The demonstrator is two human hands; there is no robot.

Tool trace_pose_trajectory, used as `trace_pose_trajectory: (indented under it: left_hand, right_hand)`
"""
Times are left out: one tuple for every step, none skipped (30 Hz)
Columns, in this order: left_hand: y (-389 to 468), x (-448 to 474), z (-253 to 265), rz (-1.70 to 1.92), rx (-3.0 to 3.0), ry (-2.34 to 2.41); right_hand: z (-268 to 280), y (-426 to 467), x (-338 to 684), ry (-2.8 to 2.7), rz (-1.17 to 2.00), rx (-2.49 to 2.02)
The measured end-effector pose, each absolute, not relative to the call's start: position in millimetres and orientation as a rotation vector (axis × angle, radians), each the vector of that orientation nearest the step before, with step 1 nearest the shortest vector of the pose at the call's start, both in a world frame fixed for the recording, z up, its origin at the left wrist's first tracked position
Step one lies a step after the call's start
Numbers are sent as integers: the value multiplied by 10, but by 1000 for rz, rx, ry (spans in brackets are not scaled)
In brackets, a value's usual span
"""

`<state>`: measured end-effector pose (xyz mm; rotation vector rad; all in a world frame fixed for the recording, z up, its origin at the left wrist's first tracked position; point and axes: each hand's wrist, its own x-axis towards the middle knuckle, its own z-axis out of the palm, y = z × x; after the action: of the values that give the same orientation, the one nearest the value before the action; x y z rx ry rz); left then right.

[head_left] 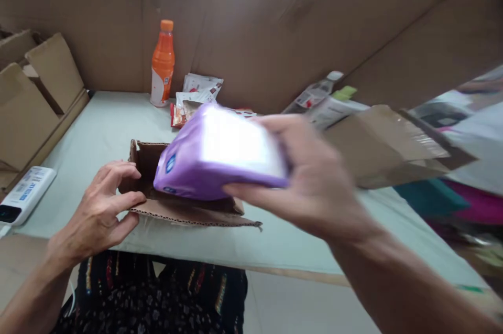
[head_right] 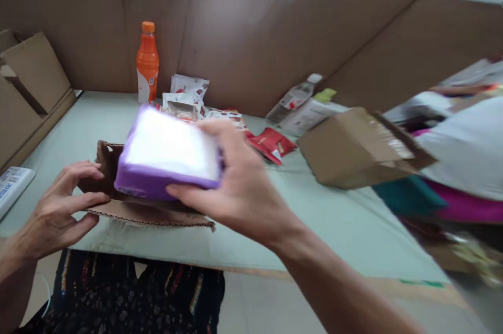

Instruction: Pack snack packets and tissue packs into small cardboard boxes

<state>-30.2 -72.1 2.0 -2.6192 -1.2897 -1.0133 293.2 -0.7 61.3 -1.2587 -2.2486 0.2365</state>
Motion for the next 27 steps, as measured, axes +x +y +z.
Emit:
trace_pose_trajectory:
  left_hand:
    - [-737,-299,4,-1021,-2603,-1300]
    - [-748,-296,-11,-1028,-2589,-1305]
    - [-754,-295,-24,-1036,-2579,-1304]
    - [-754,-295,-37,-1044,-2575,-1300]
    - [-749,-298,-49,-1053,-2572,-1297]
    - [-740,-302,-61,-1062,-2567,-1299]
    - [-728,-309,-72,-1073,-2559,-1302]
    - [-717,-316,-84,-1085,-2552,-1307]
    - [-706,-323,-97,-1102,-2544,-1310]
    - [-698,-330,-110,-1115,-2544,-1312]
    - [-691,-336,-124,-1128,-2548,-1307]
    - [-686,-341,-137,-1136,-2557,-1300]
    - [-682,-345,-148,-1136,-2568,-1294]
    - [-678,-347,-156,-1124,-2577,-1289]
    - [-673,-348,-159,-1103,-2583,-1281]
    - [-665,-348,-156,-1076,-2585,-1269]
    - [-655,-346,-147,-1043,-2583,-1254]
    - [-643,-344,-132,-1004,-2579,-1234]
    - [-628,-340,-112,-964,-2574,-1210]
    - [-611,-336,-86,-915,-2580,-1196]
    - [-594,-332,-58,-860,-2598,-1191]
    - [-576,-328,-28,-808,-2626,-1195]
    - [-558,-325,2,-755,-2661,-1205]
    - [-540,-323,29,-708,-2697,-1216]
    - [-524,-322,50,-673,-2729,-1223]
    - [-509,-324,66,-650,-2753,-1223]
    - [-496,-327,74,-634,-2768,-1221]
  right_hand:
    - [588,10,2702,-2285,323,-1214]
    - [549,27,2510,-2327,396,-1169]
    - [508,43,2362,-2379,435,-1132]
    - [473,54,2258,-2418,440,-1103]
    - [451,61,2192,-2448,424,-1085]
    - [444,62,2155,-2470,399,-1076]
    - [452,59,2138,-2491,372,-1080]
    - [470,50,2132,-2516,346,-1095]
    - [494,39,2129,-2551,321,-1125]
    - [516,28,2126,-2597,299,-1169]
    - [533,19,2120,-2649,281,-1221]
    - [542,14,2110,-2706,274,-1278]
    - [543,15,2096,-2762,284,-1334]
    - [537,21,2079,-2807,310,-1385]
    - [526,32,2060,-2832,343,-1426]
    - [511,48,2039,-2833,373,-1457]
    - [494,68,2017,-2815,396,-1480]
    - [476,91,1993,-2794,410,-1496]
    - [455,117,1967,-2788,413,-1507]
    - [432,143,1939,-2811,411,-1515]
    - [406,170,1911,-2866,413,-1518]
    - [381,194,1883,-2937,421,-1506]
    - [358,214,1859,-3009,433,-1481]
    - [344,227,1843,-3062,445,-1451]
    - [342,232,1840,-3087,454,-1425]
    - [356,231,1856,-3083,453,-1399]
    - [389,226,1895,-3054,444,-1377]
